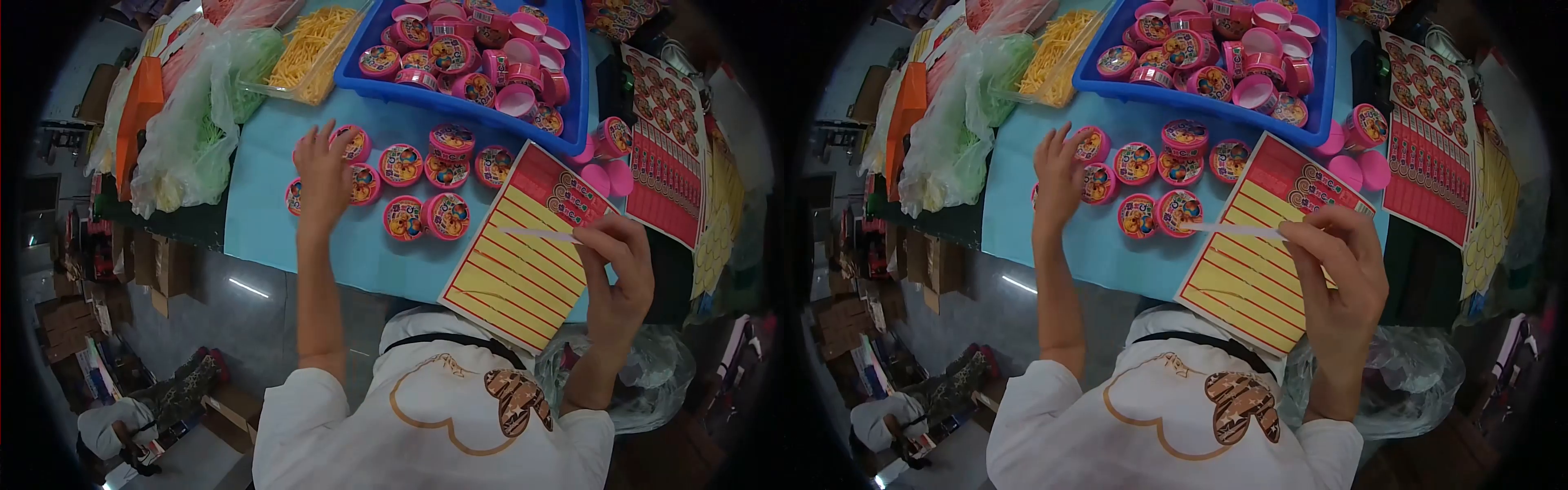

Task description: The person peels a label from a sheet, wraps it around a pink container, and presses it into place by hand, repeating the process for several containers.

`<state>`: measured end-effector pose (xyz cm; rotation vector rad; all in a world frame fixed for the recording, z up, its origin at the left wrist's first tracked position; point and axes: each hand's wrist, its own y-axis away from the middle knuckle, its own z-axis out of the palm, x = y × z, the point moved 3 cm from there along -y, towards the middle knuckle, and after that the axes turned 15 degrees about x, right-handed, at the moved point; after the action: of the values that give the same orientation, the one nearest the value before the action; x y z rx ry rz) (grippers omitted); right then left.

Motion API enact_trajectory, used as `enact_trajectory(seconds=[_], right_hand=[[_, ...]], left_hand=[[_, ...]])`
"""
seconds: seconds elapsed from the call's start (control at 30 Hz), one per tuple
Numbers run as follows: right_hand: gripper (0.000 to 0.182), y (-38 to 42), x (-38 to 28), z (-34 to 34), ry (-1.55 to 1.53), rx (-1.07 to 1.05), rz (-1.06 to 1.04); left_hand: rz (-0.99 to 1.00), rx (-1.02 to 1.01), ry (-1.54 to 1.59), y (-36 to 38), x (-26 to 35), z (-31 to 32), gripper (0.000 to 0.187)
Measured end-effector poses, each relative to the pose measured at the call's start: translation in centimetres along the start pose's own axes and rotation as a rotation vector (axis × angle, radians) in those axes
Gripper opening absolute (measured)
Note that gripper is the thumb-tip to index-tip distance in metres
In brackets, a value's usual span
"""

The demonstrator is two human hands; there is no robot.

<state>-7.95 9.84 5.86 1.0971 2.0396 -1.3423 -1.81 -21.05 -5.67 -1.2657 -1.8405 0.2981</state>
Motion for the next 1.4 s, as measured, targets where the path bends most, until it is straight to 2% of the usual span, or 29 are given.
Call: enact_trajectory(seconds=[0.07,0.1,0.17,0.2,0.27,0.3,0.37,0.4,0.47,0.5,0.57,0.6,0.67,0.7,0.77,0.8,0.87,0.9,0.97,1.07,1.17,1.4], right_hand=[[0.019,-0.3,0.1,-0.7,0.005,0.007,0.001],[0.019,-0.3,0.3,-1.0,0.012,0.011,0.000],[0.023,-0.1,0.7,-1.3,0.064,0.006,0.014],[0.023,0.0,0.7,-1.2,0.065,0.008,0.017],[0.021,0.2,0.7,-0.8,-0.007,0.011,0.084],[0.021,0.5,0.7,-0.8,-0.006,0.018,0.083],[0.021,1.0,1.0,-0.9,-0.122,-0.005,0.222],[0.021,0.8,1.1,-1.2,-0.114,0.012,0.223],[0.021,0.7,0.8,-1.6,-0.175,-0.121,0.072],[0.021,0.7,0.5,-1.8,-0.165,-0.119,0.076],[0.024,0.8,-0.6,-1.7,-0.372,-0.135,0.148],[0.024,0.8,-0.9,-2.0,-0.366,-0.134,0.150],[0.026,0.9,-1.7,-2.2,-0.379,-0.289,0.105],[0.026,0.8,-1.9,-2.4,-0.377,-0.282,0.107],[0.024,0.9,-2.3,-2.3,-0.396,-0.414,0.084],[0.024,1.0,-2.5,-2.3,-0.393,-0.405,0.088],[0.021,1.1,-2.8,-2.2,-0.348,-0.291,0.150],[0.021,1.1,-2.8,-2.3,-0.344,-0.281,0.154],[0.021,0.9,-2.7,-2.5,-0.321,-0.266,0.195],[0.019,0.9,-2.6,-2.7,-0.323,-0.264,0.209],[0.017,0.7,-2.5,-2.8,-0.315,-0.237,0.266],[0.016,0.7,-2.3,-3.2,-0.308,-0.243,0.276]], left_hand=[[0.177,-0.355,-0.498,-0.4,-4.3,1.0,0.042],[0.181,-0.354,-0.491,-1.1,-4.6,1.0,0.042],[0.081,-0.510,-0.225,-1.9,-5.0,1.3,0.046],[0.084,-0.512,-0.225,-2.5,-4.8,1.6,0.046],[-0.032,-0.608,-0.073,-3.3,-4.4,2.1,0.051],[-0.025,-0.607,-0.072,-3.3,-4.2,2.3,0.051],[-0.143,-0.367,0.042,-3.5,-3.7,2.1,0.053],[-0.128,-0.372,0.053,-3.3,-2.3,2.0,0.053],[-0.295,-0.207,0.631,-2.2,2.7,0.4,0.057],[-0.297,-0.213,0.639,-1.7,5.1,-0.5,0.057],[0.005,-0.273,0.650,-0.9,10.3,-2.2,0.065],[0.003,-0.276,0.655,-0.3,11.6,-2.1,0.065],[-0.026,-0.336,1.127,0.7,14.1,-1.9,0.074],[-0.109,-0.406,1.198,1.4,14.2,-1.5,0.079],[-0.297,-0.515,1.360,2.8,15.1,-0.8,0.082],[-0.295,-0.525,1.362,3.3,15.8,-0.8,0.082],[-0.705,-0.564,1.485,4.2,16.6,-0.2,0.074],[-0.702,-0.576,1.488,4.3,17.1,0.0,0.074],[-0.771,-0.601,1.466,4.5,17.8,0.4,0.062],[-0.720,-0.644,1.496,4.5,18.3,0.7,0.058],[-0.826,-0.674,1.556,4.5,18.8,0.5,0.055],[-0.836,-0.696,1.558,4.8,19.0,0.8,0.058]])
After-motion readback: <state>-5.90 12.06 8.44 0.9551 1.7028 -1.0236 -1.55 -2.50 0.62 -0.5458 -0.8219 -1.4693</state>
